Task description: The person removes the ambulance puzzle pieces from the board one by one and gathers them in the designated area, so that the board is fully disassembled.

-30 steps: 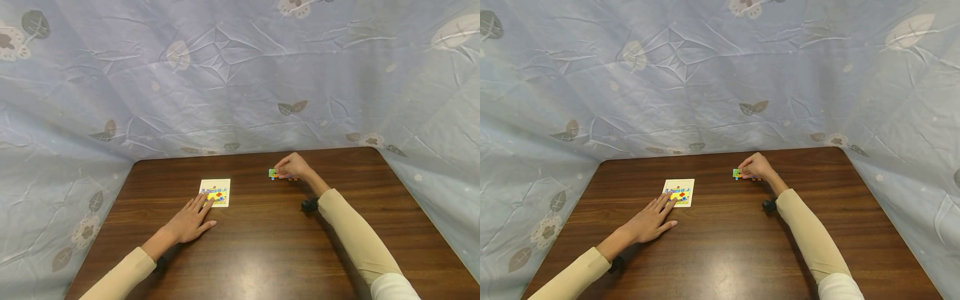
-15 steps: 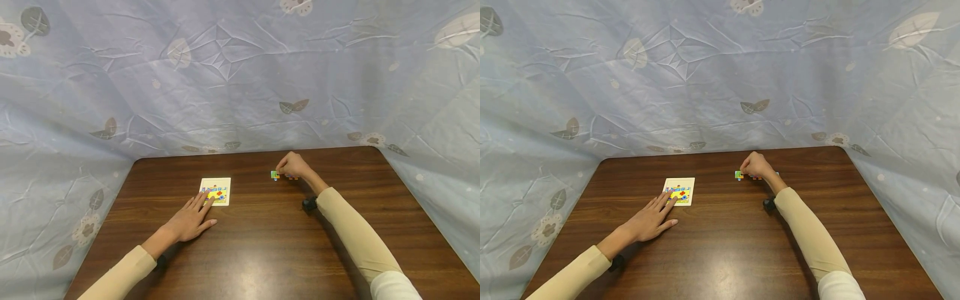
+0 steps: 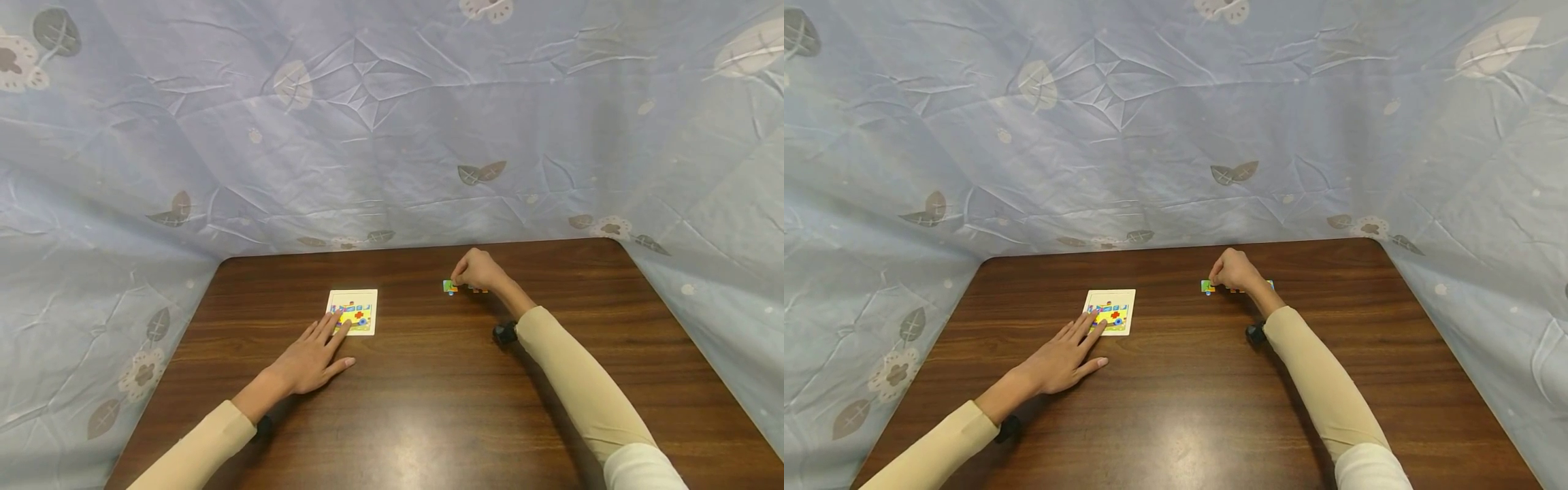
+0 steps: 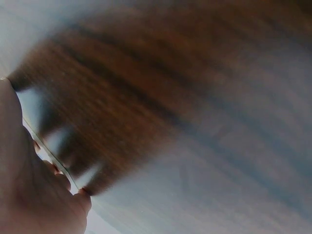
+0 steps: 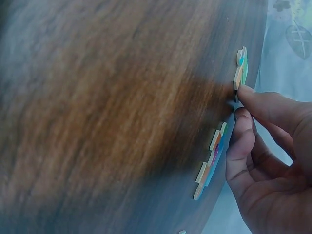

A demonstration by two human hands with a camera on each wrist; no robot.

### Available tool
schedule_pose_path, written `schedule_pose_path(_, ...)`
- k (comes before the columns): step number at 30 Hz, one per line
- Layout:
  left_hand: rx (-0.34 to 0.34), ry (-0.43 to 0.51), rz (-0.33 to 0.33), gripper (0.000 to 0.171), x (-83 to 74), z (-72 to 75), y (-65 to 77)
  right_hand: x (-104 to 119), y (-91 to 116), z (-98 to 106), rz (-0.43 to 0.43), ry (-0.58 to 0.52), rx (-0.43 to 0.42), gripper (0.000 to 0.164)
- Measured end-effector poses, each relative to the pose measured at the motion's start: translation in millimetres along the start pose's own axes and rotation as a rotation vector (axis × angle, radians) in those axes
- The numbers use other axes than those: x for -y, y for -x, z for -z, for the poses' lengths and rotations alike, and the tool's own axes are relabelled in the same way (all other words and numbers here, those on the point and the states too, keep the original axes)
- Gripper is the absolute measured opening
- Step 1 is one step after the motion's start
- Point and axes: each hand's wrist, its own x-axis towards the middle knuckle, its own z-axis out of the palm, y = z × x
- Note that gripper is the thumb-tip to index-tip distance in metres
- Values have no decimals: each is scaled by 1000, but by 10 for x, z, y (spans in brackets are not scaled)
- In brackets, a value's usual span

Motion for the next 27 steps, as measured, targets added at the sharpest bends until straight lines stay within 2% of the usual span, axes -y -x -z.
schedule_pose_path(17, 9, -8, 3, 82, 18, -16, -15, -37, 19, 47, -1, -19, 5, 10)
schedule_pose_path(22, 23, -7, 11, 83, 9, -15, -9, 14, 25, 124, 49, -27, -51, 11)
schedule_pose_path(27, 7, -6, -2, 83, -6, 14, 2, 182, 26, 201, 104, -54, -81, 16)
